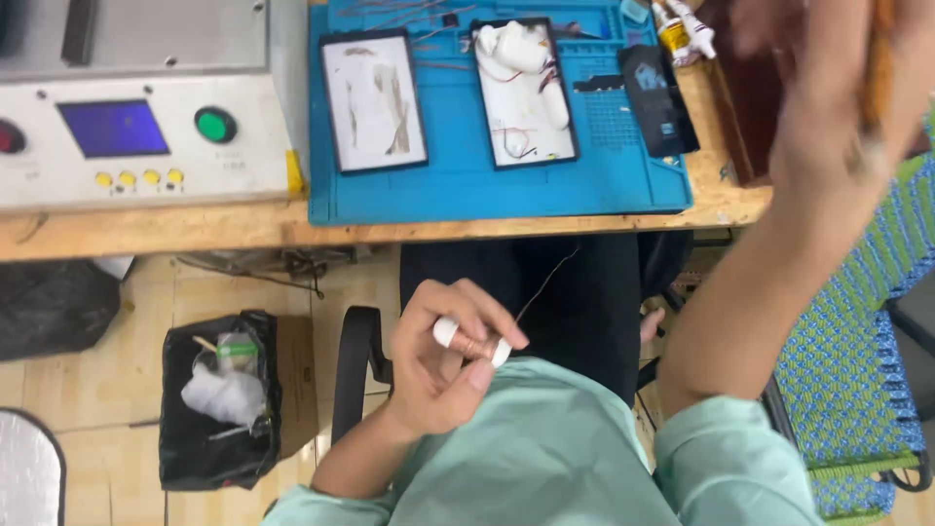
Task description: Inspecting and repairing a small electronic component using a precision tool at a workbench
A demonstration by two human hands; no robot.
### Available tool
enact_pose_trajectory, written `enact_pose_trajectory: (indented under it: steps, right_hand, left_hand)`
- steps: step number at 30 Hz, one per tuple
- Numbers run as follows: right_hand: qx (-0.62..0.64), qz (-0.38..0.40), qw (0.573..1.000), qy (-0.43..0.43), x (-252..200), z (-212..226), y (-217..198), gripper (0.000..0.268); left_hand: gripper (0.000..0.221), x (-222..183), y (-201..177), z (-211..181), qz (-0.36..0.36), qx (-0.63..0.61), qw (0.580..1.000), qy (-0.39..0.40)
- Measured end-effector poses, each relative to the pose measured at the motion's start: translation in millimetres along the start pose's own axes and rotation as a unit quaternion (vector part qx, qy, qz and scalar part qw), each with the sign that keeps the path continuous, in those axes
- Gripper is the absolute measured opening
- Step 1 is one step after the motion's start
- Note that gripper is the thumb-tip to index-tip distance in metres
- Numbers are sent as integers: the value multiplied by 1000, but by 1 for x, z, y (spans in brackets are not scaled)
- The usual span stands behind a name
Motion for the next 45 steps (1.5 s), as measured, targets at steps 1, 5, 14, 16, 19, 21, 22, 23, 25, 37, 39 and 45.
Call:
enact_pose_trajectory:
  steps: [1,5,14,16,19,21,22,23,25,37,39,45]
  right_hand:
    - [12,8,1000,-5,-31,23,16,47]
    - [156,30,987,-5,-134,72,32,33]
    - [397,138,906,50,-192,96,84,37]
    - [428,132,894,13,-194,100,85,38]
    - [460,112,881,3,-202,102,87,43]
    - [450,116,886,0,-201,113,88,42]
    - [441,122,889,-2,-201,119,88,42]
    - [439,121,890,-2,-202,122,91,42]
    - [451,90,888,4,-204,126,93,44]
    - [443,69,894,-3,-204,138,98,45]
    - [447,63,892,-3,-203,138,99,44]
    - [449,71,891,-4,-203,137,99,42]
  left_hand:
    - [14,3,6,-6,23,20,999,12]
    - [16,-3,18,-22,63,43,996,45]
    - [18,-33,30,-64,50,48,991,118]
    - [21,-40,31,-75,59,44,990,119]
    - [23,-46,34,-80,65,57,988,126]
    - [24,-47,33,-80,65,61,987,132]
    - [25,-48,33,-80,63,66,986,138]
    - [25,-47,33,-82,62,63,986,138]
    - [23,-46,33,-86,61,70,985,142]
    - [19,-45,36,-89,63,99,981,157]
    - [20,-45,35,-89,69,100,980,157]
    - [20,-44,36,-89,65,111,978,163]
Point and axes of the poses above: each hand's wrist, its own x-axis towards the middle knuckle, its own y-axis out of the palm, z = x × y, the point moved 5 cm from there along x, towards the middle knuckle, and after that the axes turned 9 degrees about y, right-handed, at the moved point
